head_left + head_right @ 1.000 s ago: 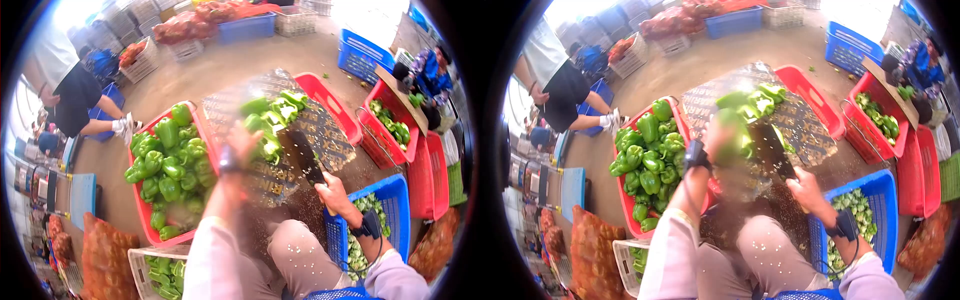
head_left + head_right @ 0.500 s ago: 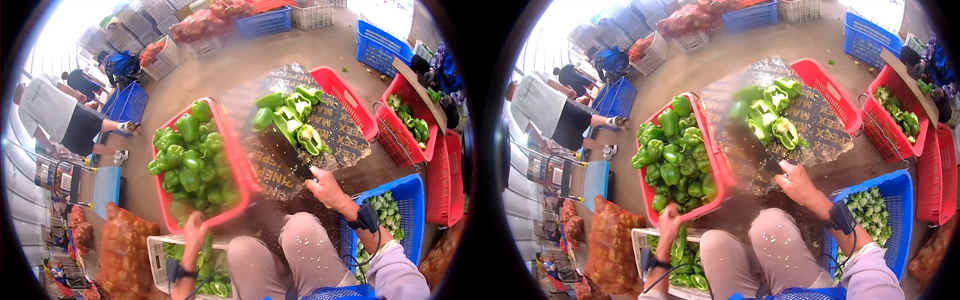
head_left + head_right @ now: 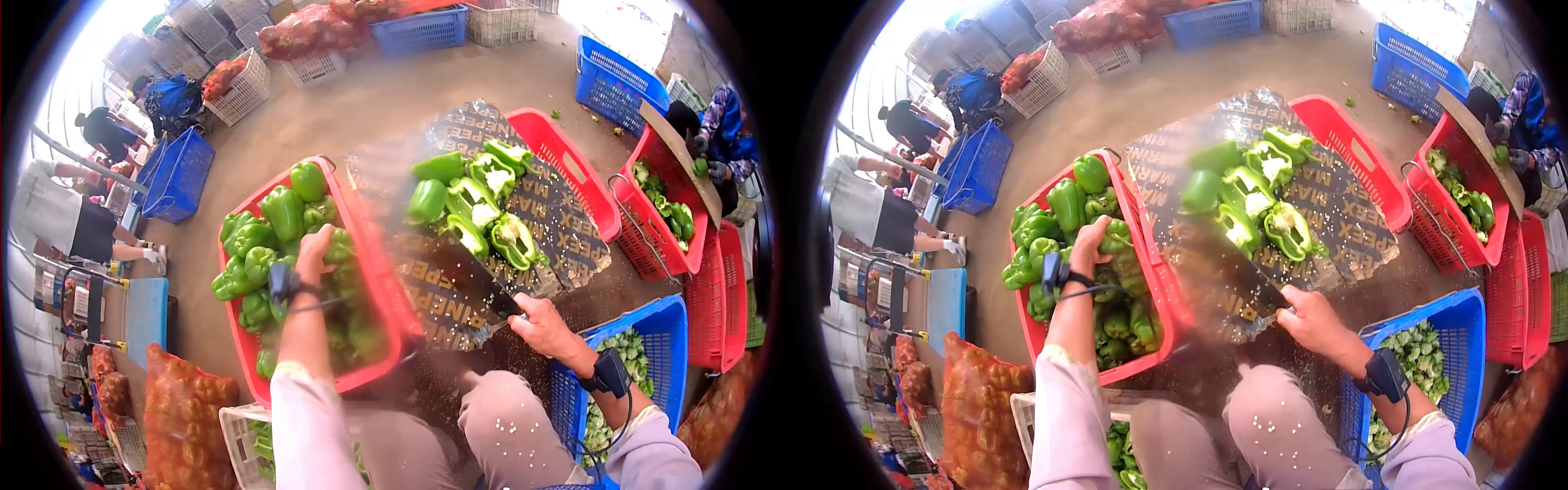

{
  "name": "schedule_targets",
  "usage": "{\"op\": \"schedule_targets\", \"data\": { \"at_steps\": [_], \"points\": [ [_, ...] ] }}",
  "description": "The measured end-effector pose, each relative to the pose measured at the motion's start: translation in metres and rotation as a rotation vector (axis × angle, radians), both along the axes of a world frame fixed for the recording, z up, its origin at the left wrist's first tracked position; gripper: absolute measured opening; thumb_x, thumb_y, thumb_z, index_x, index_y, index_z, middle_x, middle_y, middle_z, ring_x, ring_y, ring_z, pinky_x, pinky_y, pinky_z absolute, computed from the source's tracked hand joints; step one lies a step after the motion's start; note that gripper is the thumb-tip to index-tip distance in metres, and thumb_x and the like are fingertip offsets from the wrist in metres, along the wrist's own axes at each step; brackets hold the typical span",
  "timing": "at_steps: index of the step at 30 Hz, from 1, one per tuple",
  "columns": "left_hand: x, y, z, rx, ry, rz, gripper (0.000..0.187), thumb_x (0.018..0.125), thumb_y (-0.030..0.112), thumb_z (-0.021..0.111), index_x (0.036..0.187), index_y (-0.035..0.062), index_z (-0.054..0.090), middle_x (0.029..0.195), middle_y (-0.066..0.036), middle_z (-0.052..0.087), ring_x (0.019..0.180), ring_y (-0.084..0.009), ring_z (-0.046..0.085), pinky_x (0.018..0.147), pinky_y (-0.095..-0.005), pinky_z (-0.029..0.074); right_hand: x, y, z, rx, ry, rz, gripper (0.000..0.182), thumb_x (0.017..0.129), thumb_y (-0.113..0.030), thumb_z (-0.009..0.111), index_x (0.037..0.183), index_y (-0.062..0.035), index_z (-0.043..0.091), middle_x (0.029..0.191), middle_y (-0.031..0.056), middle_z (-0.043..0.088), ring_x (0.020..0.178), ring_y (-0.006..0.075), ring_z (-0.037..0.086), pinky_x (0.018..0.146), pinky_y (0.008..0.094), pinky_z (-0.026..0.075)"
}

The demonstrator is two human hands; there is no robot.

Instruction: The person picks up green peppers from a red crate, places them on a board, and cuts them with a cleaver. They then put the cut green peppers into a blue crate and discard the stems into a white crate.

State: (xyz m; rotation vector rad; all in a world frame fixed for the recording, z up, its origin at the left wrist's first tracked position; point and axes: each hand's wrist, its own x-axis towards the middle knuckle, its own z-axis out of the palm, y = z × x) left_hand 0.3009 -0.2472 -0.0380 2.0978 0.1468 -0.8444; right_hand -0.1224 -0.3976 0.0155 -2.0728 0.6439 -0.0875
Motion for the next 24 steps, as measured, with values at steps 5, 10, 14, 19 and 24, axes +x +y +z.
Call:
{"op": "schedule_targets", "data": {
  "at_steps": [5,10,14,19,24],
  "points": [
    [-0.109,0.040,0.030,-1.087,0.082,-0.090,0.039,0.078,0.008,0.057,0.115,-0.0014,0.052,0.105,-0.014,0.061,0.096,-0.0261,0.062,0.084,-0.0388,0.052,0.012,0.009,-0.024,0.235,-0.085,-0.086,0.017,0.078,-0.013,0.053,0.088,0.0009,0.055,0.069,0.0161,0.054,0.062,0.0246,0.053,0.061,0.0387,0.044],
    [-0.213,-0.006,-0.012,-0.626,-0.482,-0.438,0.066,0.071,0.009,0.070,0.129,-0.0002,0.039,0.112,-0.012,0.055,0.099,-0.0270,0.057,0.090,-0.0338,0.046,0.023,0.002,-0.036,-0.164,-0.147,-0.050,0.018,0.076,-0.016,0.050,0.082,0.0009,0.047,0.073,0.0254,0.055,0.067,0.0433,0.053,0.061,0.0464,0.043],
    [-0.257,0.002,0.020,-0.434,-0.737,-0.605,0.079,0.068,0.016,0.076,0.133,-0.0005,0.035,0.118,-0.018,0.052,0.108,-0.0292,0.053,0.094,-0.0358,0.043,-0.012,0.007,-0.006,-0.165,-0.076,-0.049,0.018,0.077,-0.018,0.050,0.084,-0.0020,0.047,0.073,0.0258,0.055,0.072,0.0453,0.055,0.062,0.0501,0.043],
    [-0.276,0.011,0.048,-0.424,-0.524,-0.583,0.090,0.067,0.013,0.076,0.139,-0.0029,0.026,0.127,-0.022,0.049,0.117,-0.0311,0.050,0.098,-0.0361,0.040,-0.017,0.030,0.027,-0.229,-0.082,0.003,0.020,0.078,-0.019,0.048,0.092,-0.0045,0.047,0.076,0.0259,0.057,0.074,0.0473,0.055,0.065,0.0537,0.043],
    [-0.272,0.008,0.015,-0.401,-0.676,-0.542,0.088,0.065,0.013,0.076,0.136,-0.0053,0.028,0.125,-0.024,0.048,0.116,-0.0348,0.049,0.097,-0.0379,0.041,-0.012,0.038,0.026,-0.312,0.098,0.057,0.021,0.078,-0.019,0.049,0.094,-0.0049,0.050,0.081,0.0230,0.061,0.080,0.0452,0.058,0.071,0.0530,0.046]
  ]
}}
